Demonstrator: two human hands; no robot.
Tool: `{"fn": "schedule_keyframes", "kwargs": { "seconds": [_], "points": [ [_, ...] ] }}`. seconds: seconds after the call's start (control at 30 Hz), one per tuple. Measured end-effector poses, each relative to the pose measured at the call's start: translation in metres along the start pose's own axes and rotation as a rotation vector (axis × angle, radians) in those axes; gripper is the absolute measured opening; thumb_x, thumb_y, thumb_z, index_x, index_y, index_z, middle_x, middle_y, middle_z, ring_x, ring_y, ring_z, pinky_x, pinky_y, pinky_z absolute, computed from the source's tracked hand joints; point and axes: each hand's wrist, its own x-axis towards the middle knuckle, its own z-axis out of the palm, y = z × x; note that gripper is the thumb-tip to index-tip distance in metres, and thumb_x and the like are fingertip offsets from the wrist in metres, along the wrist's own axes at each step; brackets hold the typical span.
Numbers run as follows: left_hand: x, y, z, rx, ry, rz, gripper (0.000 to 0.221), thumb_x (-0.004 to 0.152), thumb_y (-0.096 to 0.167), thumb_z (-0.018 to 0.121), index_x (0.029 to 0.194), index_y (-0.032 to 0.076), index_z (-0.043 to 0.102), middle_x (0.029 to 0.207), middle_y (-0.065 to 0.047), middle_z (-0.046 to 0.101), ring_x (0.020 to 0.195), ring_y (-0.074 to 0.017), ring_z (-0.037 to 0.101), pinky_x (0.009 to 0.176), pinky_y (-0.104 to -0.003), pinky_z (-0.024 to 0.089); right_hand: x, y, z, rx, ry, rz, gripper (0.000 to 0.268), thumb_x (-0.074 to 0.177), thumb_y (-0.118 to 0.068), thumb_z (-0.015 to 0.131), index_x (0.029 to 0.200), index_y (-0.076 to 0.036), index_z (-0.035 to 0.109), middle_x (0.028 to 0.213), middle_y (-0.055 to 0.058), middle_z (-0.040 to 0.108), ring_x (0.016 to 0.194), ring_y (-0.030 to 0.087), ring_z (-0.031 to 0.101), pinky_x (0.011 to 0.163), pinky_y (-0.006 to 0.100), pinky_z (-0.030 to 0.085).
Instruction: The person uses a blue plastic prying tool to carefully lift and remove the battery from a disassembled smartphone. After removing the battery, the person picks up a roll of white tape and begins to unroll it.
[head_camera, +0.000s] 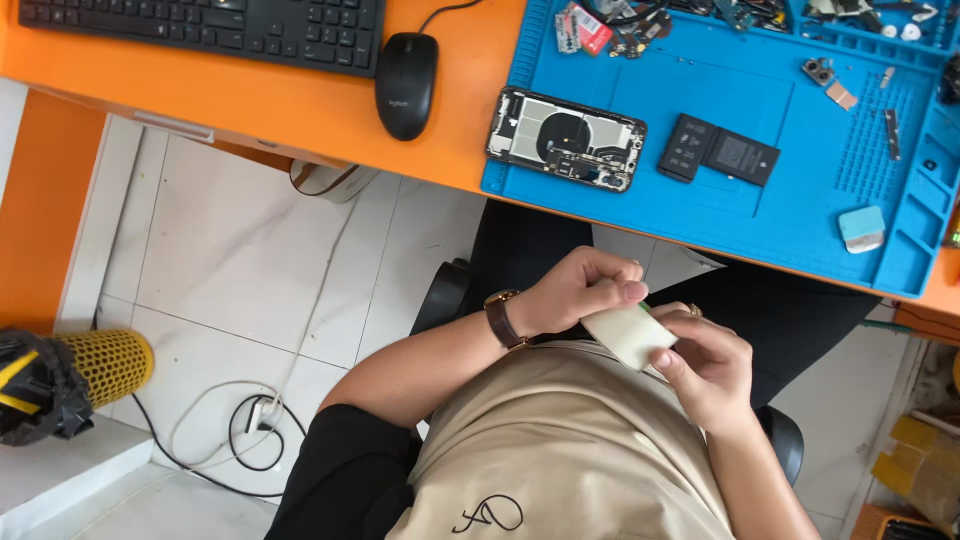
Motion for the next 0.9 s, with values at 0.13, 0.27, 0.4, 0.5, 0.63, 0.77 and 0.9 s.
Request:
{"fn": "schedule_keyframes", "kwargs": {
  "seconds": [0.13,0.27,0.4,0.5,0.63,0.77,0.9],
  "points": [
    [-0.005,0.026,0.013,-0.254,0.041,-0.008,0.040,0.103,0.014,0.064,0.065,0.013,0.052,0.055,0.007,0.052,0.054,0.0048,0.047,0.049,-0.012,0.040,0.016,-0.010,0.016,0.072,-0.104,-0.105,0.032,0.093,-0.019,0.080,0.102,0.012,0.076,0.088,0.021,0.079,0.095,0.040,0.078,0.088,0.049,0.059],
    [-0.012,0.044,0.018,-0.535,0.114,-0.116,0.043,0.104,0.038,0.062,0.071,0.015,0.048,0.074,0.002,0.043,0.076,-0.0149,0.044,0.088,-0.033,0.042,0.022,-0.019,0.026,-0.029,-0.191,0.044,0.050,0.104,-0.050,0.067,0.107,0.000,0.064,0.087,0.005,0.063,0.088,0.025,0.057,0.088,0.041,0.044],
    [-0.005,0.024,0.015,-0.790,0.234,0.040,0.038,0.109,0.018,0.053,0.072,0.011,0.047,0.069,0.001,0.036,0.068,-0.0125,0.047,0.067,-0.026,0.040,0.017,0.007,0.021,0.128,-0.008,0.100,0.036,0.095,-0.021,0.077,0.112,0.010,0.071,0.091,0.017,0.074,0.092,0.024,0.069,0.078,0.043,0.060],
    [-0.001,0.006,-0.007,-0.371,0.285,-0.065,0.039,0.109,0.025,0.057,0.071,0.012,0.055,0.063,0.006,0.052,0.066,0.0007,0.054,0.058,-0.016,0.040,0.014,0.026,0.012,0.257,0.135,0.175,0.036,0.104,-0.022,0.062,0.104,0.013,0.069,0.082,0.020,0.067,0.077,0.023,0.067,0.063,0.034,0.055],
    [0.002,0.020,-0.011,0.041,0.077,-0.107,0.037,0.105,0.027,0.065,0.073,0.010,0.057,0.064,0.004,0.047,0.074,-0.0063,0.056,0.061,-0.024,0.042,0.028,0.000,0.006,0.104,0.150,0.348,0.024,0.093,-0.013,0.074,0.097,0.011,0.074,0.075,0.013,0.065,0.068,0.017,0.063,0.055,0.031,0.050],
    [0.029,0.046,0.004,0.340,-0.039,-0.066,0.033,0.101,0.027,0.074,0.075,0.009,0.064,0.065,-0.005,0.051,0.061,-0.0235,0.054,0.058,-0.032,0.041,0.065,-0.046,0.004,0.093,0.070,0.311,0.025,0.096,-0.013,0.070,0.097,0.010,0.079,0.068,0.014,0.066,0.060,0.017,0.060,0.051,0.031,0.050],
    [0.060,0.048,0.018,0.162,-0.131,0.029,0.037,0.093,0.021,0.077,0.064,0.009,0.058,0.058,-0.002,0.049,0.056,-0.0190,0.046,0.055,-0.030,0.041,0.088,-0.089,-0.014,0.142,-0.056,0.071,0.030,0.101,-0.011,0.064,0.110,0.014,0.078,0.076,0.016,0.072,0.065,0.020,0.063,0.059,0.032,0.054]
  ]
}}
